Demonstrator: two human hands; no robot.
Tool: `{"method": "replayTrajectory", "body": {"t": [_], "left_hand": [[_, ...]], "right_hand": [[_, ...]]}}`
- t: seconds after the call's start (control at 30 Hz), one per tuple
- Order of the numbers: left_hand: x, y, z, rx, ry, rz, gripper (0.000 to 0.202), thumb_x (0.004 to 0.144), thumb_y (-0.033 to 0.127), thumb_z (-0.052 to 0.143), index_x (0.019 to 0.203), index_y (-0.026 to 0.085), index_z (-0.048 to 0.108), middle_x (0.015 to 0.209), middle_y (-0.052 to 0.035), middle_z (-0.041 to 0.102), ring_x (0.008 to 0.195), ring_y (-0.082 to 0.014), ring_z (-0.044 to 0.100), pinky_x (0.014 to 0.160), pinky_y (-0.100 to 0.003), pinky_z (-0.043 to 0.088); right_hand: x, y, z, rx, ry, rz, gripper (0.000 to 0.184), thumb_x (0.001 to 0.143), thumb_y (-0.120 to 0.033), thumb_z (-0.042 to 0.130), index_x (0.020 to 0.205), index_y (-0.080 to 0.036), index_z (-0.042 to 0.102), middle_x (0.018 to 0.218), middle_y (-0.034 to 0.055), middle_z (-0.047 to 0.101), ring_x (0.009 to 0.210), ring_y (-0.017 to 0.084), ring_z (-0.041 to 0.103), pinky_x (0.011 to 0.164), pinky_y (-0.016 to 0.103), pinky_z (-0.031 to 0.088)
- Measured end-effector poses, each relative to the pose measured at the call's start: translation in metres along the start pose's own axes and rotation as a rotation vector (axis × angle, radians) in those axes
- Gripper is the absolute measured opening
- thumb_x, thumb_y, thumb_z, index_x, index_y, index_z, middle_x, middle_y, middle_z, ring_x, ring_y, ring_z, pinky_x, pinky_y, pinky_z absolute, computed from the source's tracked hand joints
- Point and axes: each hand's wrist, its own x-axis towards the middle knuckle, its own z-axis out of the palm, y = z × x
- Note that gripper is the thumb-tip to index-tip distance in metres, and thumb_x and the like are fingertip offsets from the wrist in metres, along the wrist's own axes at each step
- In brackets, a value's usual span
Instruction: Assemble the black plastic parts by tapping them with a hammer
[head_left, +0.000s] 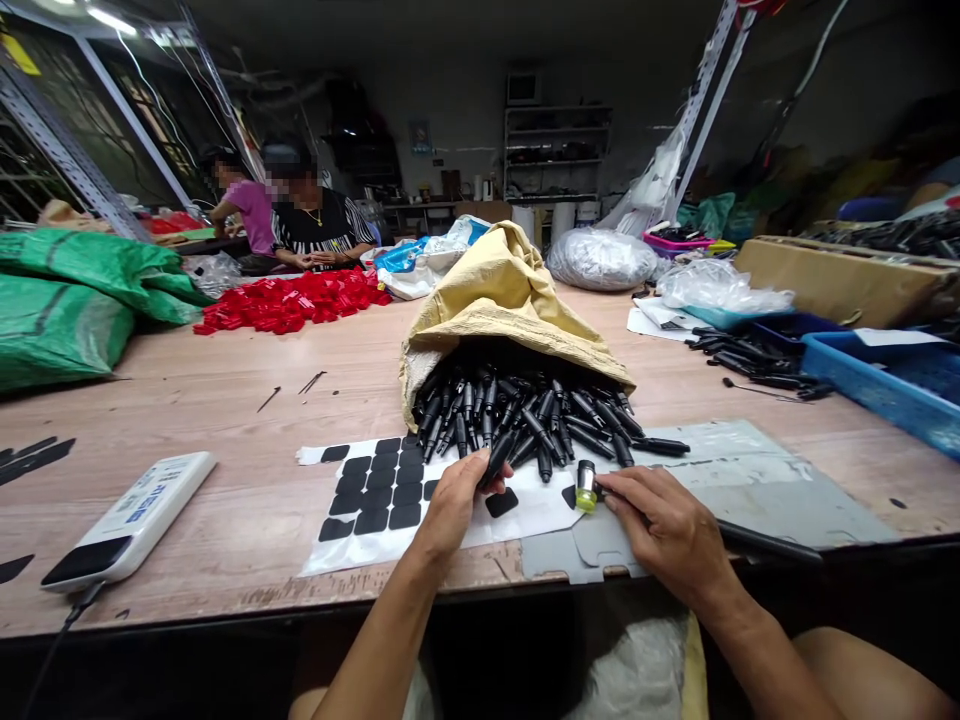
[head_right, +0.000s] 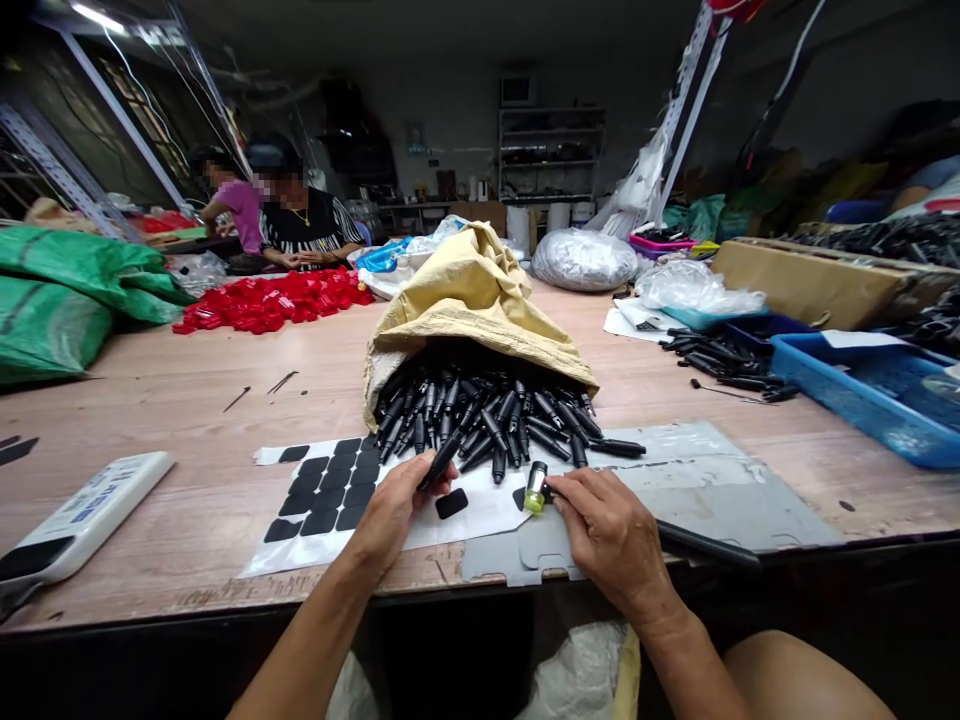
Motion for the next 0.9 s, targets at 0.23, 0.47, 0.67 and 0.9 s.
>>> {"method": "replayTrajectory", "body": {"t": [0.23,0.47,0.67,0.9], "left_hand": [[-0.008,0.015,0.0,0.028,-0.067,0.025,0.042,0.097,0.048,0.048,0.085,0.016,0.072,0.083,-0.0054,0.067,0.08,-0.0179,0.058,0.079,-0.03,0.046],[-0.061,0.031,0.017,0.581,-0.54,0.236,0.011,0.086,0.034,0.07,0.092,0.025,0.072,0.114,-0.0075,0.063,0.112,-0.0269,0.054,0.099,-0.04,0.044],[-0.081,0.016,0.03,0.761,-0.519,0.299,0.027,0.065,0.019,0.085,0.088,0.026,0.072,0.148,-0.0072,0.046,0.138,-0.038,0.034,0.113,-0.054,0.035],[-0.034,0.041,0.026,-0.103,-0.237,0.086,0.079,0.076,0.059,0.074,0.144,0.031,0.045,0.133,-0.0127,0.054,0.112,-0.029,0.06,0.09,-0.042,0.054]], "right_hand": [[0.0,-0.001,-0.001,0.007,-0.01,0.024,0.023,0.095,-0.021,0.056,0.113,-0.026,0.069,0.101,0.0034,0.07,0.095,0.021,0.062,0.086,0.036,0.05],[0.001,-0.003,-0.001,-0.012,-0.016,0.052,0.023,0.095,-0.021,0.055,0.112,-0.025,0.069,0.1,0.0037,0.071,0.094,0.021,0.062,0.085,0.036,0.05],[0.001,-0.004,-0.002,-0.01,-0.026,0.053,0.023,0.095,-0.02,0.055,0.112,-0.025,0.069,0.101,0.0044,0.07,0.094,0.021,0.061,0.085,0.037,0.05],[0.002,-0.006,-0.002,-0.013,-0.026,0.076,0.023,0.094,-0.02,0.055,0.112,-0.025,0.07,0.1,0.0044,0.07,0.093,0.022,0.061,0.085,0.036,0.049]]}}
